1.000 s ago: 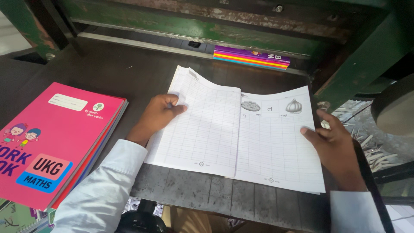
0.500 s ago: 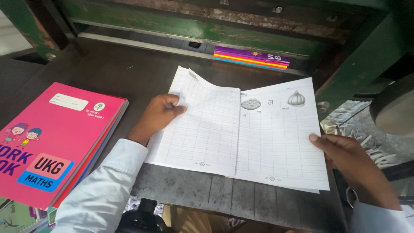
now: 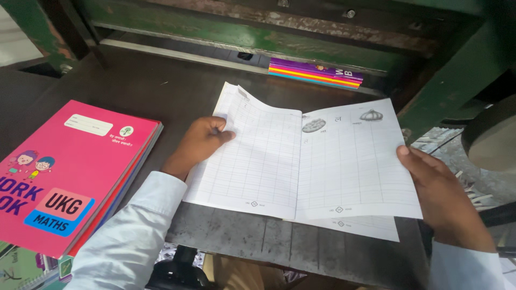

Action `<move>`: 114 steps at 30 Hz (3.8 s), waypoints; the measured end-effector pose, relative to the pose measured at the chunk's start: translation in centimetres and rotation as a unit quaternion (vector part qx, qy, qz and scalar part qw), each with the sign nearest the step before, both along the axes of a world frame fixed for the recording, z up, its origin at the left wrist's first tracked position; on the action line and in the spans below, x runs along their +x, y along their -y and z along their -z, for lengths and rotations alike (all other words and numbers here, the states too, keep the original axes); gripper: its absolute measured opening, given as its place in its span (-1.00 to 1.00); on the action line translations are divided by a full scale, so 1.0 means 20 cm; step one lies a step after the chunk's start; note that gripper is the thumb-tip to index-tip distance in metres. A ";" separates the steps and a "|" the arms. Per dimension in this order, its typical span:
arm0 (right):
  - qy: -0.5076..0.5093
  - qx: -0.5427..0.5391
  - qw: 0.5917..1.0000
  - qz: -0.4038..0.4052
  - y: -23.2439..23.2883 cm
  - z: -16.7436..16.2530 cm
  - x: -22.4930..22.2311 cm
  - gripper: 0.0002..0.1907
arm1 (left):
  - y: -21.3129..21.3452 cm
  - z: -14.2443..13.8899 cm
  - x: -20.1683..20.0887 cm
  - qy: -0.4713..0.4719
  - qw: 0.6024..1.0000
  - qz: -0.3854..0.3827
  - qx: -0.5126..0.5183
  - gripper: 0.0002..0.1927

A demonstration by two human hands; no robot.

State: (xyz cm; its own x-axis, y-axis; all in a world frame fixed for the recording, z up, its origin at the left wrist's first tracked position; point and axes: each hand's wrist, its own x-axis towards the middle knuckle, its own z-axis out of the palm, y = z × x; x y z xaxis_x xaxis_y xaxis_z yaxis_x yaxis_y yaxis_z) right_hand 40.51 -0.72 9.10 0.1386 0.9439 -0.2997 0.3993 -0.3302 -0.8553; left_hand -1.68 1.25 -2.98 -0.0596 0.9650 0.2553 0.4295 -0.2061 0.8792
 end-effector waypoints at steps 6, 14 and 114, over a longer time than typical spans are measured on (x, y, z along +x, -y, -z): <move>-0.128 0.033 0.991 -0.038 0.03 -0.06 -0.11 -0.42 | 0.00 0.01 -0.01 -0.024 0.999 -0.001 0.028 -0.52; -0.166 0.046 0.982 -0.080 0.02 -0.05 -0.24 -0.40 | 0.01 -0.01 0.00 -0.026 1.000 -0.006 0.017 -0.54; 0.111 0.280 0.930 -0.213 -0.21 0.46 -0.50 -0.89 | 0.04 -0.08 0.06 -0.027 0.998 -0.005 -0.055 -0.73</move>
State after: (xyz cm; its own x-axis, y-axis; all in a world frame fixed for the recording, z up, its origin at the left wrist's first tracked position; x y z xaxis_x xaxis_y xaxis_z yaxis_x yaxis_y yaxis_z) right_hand 30.58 3.57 -0.04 -0.2836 0.9268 0.2461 0.5791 0.3701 -0.7265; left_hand -0.49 0.52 -1.36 -0.0591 0.9869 0.1502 0.4783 -0.1040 0.8720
